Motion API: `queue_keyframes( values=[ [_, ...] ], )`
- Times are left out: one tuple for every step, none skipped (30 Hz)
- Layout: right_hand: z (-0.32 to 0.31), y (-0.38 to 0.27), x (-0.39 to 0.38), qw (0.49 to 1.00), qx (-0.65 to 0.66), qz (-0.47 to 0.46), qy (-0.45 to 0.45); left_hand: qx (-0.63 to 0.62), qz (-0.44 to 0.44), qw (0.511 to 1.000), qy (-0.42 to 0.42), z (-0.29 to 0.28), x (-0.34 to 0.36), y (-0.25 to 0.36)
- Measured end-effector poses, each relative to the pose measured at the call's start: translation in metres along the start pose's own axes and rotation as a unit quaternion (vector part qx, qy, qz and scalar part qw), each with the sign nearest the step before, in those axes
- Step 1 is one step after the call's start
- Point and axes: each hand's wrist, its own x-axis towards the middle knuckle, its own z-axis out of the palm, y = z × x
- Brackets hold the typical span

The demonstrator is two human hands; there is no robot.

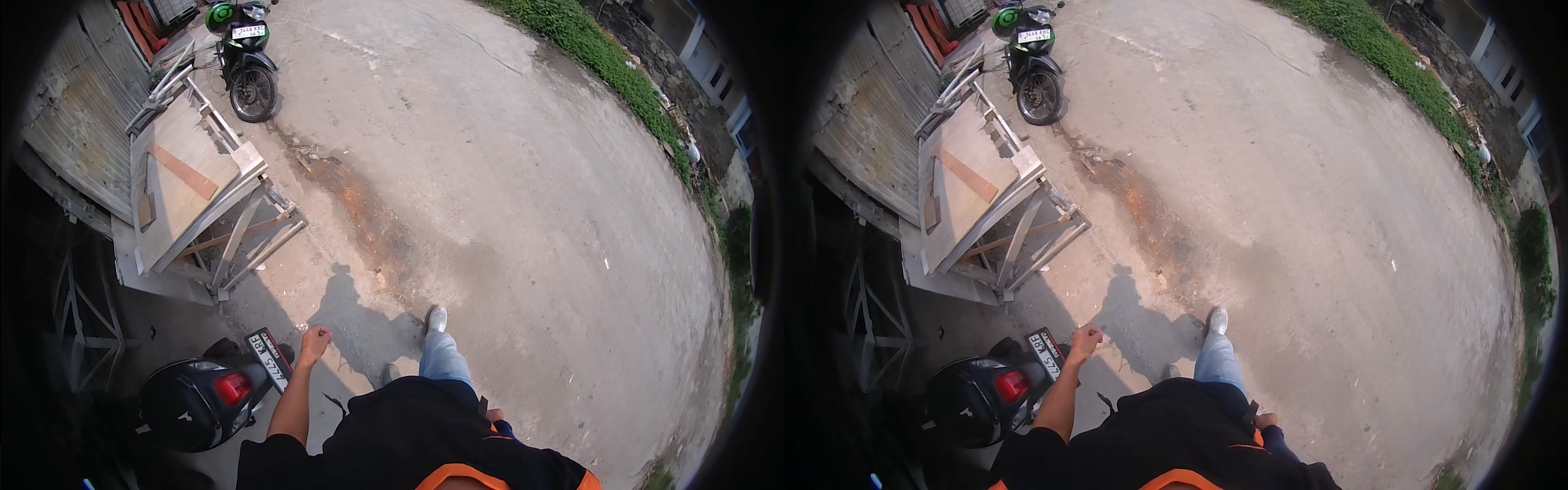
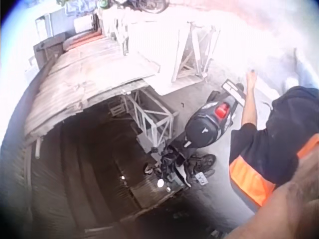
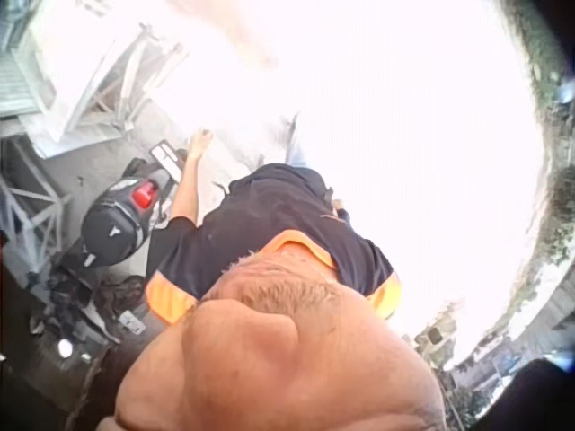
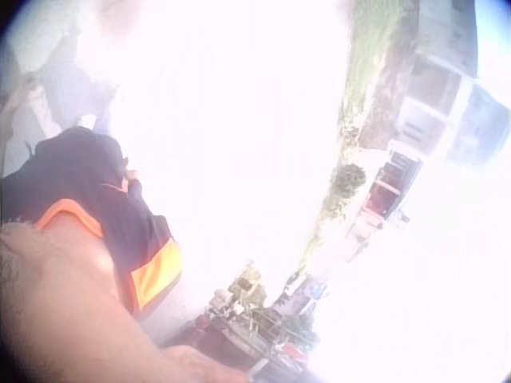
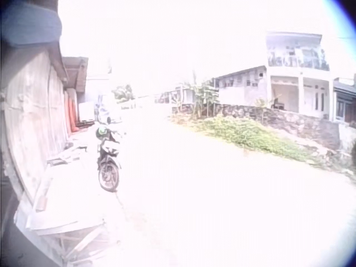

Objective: The person walks through a cluttered outdoor area and enters a workshop, picks up a hammer, and then uses it to repeatedly tap a small metal component on a workbench. The person adjusts the component and continues hammering it in place.

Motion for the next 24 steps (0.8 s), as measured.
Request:
queue_keyframes(
  values=[
    [-0.017,0.011,0.025,1.000,-0.027,-0.005,-0.009,0.009,0.008,1.000,0.010,-0.003,0.039,0.017],
    [-0.049,0.032,0.071,1.000,-0.026,0.007,-0.016,0.017,0.010,1.000,0.021,-0.006,0.076,0.026],
    [-0.072,0.026,0.109,1.000,0.008,0.018,-0.017,0.050,0.030,0.998,0.022,-0.014,0.118,0.050],
    [-0.118,0.029,0.137,0.999,0.035,0.034,-0.012,0.044,0.023,0.998,0.038,-0.014,0.160,0.065],
    [-0.163,0.031,0.166,0.997,0.060,0.048,-0.009,0.037,0.013,0.998,0.056,-0.013,0.191,0.075],
    [-0.214,0.036,0.198,0.994,0.087,0.060,-0.002,0.002,-0.021,0.998,0.060,-0.005,0.219,0.070],
    [-0.265,0.038,0.223,0.991,0.108,0.072,-0.005,-0.035,-0.064,0.995,0.062,-0.007,0.233,0.072],
    [-0.320,0.039,0.253,0.988,0.129,0.081,-0.010,-0.024,-0.116,0.991,0.064,0.006,0.252,0.079],
    [-0.391,0.051,0.289,0.988,0.129,0.043,-0.076,0.025,-0.120,0.991,0.052,0.013,0.255,0.092],
    [-0.459,0.057,0.325,0.999,-0.028,-0.026,-0.035,0.022,-0.151,0.988,0.020,0.017,0.268,0.105],
    [-0.540,0.056,0.360,0.984,0.158,0.034,0.070,0.058,-0.158,0.986,-0.003,0.022,0.278,0.102],
    [-0.624,0.063,0.387,0.917,0.340,0.060,0.201,0.029,-0.170,0.985,-0.012,0.027,0.295,0.113],
    [-0.728,-0.002,0.378,0.832,0.510,0.038,0.214,0.034,-0.237,0.971,0.016,0.017,0.281,0.101],
    [-0.805,0.003,0.396,0.816,0.514,-0.013,0.265,0.122,-0.237,0.964,-0.012,0.034,0.298,0.115],
    [-0.892,-0.020,0.413,0.787,0.544,-0.049,0.286,0.210,-0.197,0.952,-0.102,0.028,0.323,0.113],
    [-0.961,-0.042,0.432,0.792,0.514,-0.090,0.317,0.268,-0.181,0.938,-0.128,0.034,0.343,0.095],
    [-1.019,-0.050,0.450,0.796,0.476,-0.120,0.354,0.225,-0.244,0.936,-0.117,0.044,0.368,0.108],
    [-1.073,-0.081,0.475,0.797,0.465,-0.149,0.357,0.339,-0.130,0.923,-0.128,0.035,0.385,0.094],
    [-1.111,-0.101,0.498,0.800,0.451,-0.160,0.361,0.284,-0.211,0.931,-0.093,0.037,0.412,0.091],
    [-1.146,-0.114,0.522,0.803,0.437,-0.166,0.370,0.226,-0.284,0.930,-0.062,0.038,0.448,0.096],
    [-1.165,-0.143,0.540,0.818,0.439,-0.158,0.336,0.176,-0.365,0.914,-0.019,0.014,0.470,0.107],
    [-1.184,-0.154,0.557,0.834,0.427,-0.143,0.318,0.244,-0.307,0.917,-0.078,0.021,0.503,0.135],
    [-1.198,-0.171,0.576,0.846,0.424,-0.133,0.294,0.241,-0.277,0.928,-0.069,-0.001,0.576,0.155],
    [-1.196,-0.180,0.590,0.854,0.437,-0.116,0.257,0.243,-0.260,0.930,-0.094,-0.022,0.613,0.176]
  ],
)
